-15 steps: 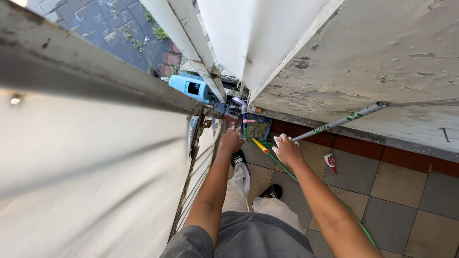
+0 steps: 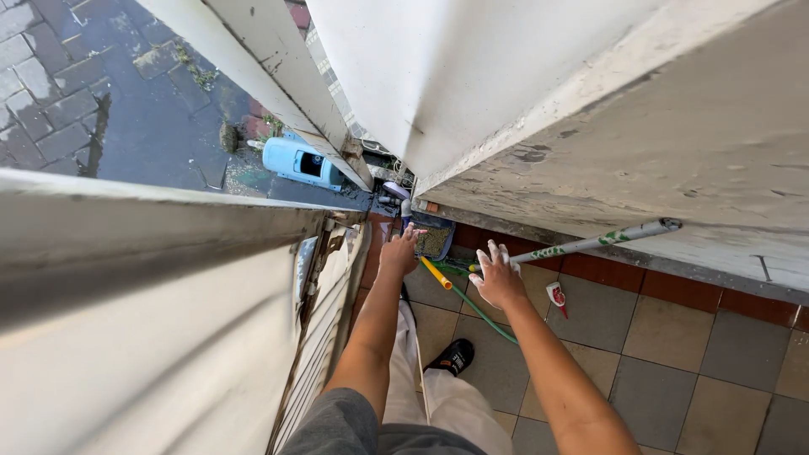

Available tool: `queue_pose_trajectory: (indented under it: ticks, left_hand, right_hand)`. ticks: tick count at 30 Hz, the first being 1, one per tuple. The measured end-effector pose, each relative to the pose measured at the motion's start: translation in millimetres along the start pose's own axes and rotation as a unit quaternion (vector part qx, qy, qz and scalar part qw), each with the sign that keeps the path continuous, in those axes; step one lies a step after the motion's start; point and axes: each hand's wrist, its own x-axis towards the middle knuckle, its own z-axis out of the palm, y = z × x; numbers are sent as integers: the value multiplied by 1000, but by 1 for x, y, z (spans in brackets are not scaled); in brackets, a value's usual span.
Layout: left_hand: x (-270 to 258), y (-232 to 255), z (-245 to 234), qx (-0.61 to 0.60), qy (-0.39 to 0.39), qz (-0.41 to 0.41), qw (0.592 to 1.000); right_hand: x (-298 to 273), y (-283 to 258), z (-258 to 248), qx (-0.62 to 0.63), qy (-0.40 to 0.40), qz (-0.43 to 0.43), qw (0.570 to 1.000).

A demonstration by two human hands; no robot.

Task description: Washing a motorcycle using a sponge, soap, and a water hose for rinsing.

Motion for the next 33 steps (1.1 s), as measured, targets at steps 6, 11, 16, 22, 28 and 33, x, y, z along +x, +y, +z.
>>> queue_pose_trajectory:
  ticks: [6,11,16,22,28,33]
  left_hand:
    - [38,8,32,-21,-8,-9,1000]
    - [56,7,58,-46,9,-32,998]
    - [65,5,77,-52,24,-20,998]
    - [48,-5,59,50,7,8,999]
    - [51,7,59,-8,-30,-11,999]
    - [77,7,102,-65,20,-34,997]
  right_hand:
    - [13,17,30,3,2,-7,1000]
    - [6,15,47,72,1,39,997]
    - [-5,18,61,75,-18,52,996]
    - [-12,18,76,102,-19,58,993]
    - [-20,16,87,108,-18,61,992]
    - [-20,15,84,103,-29,67,992]
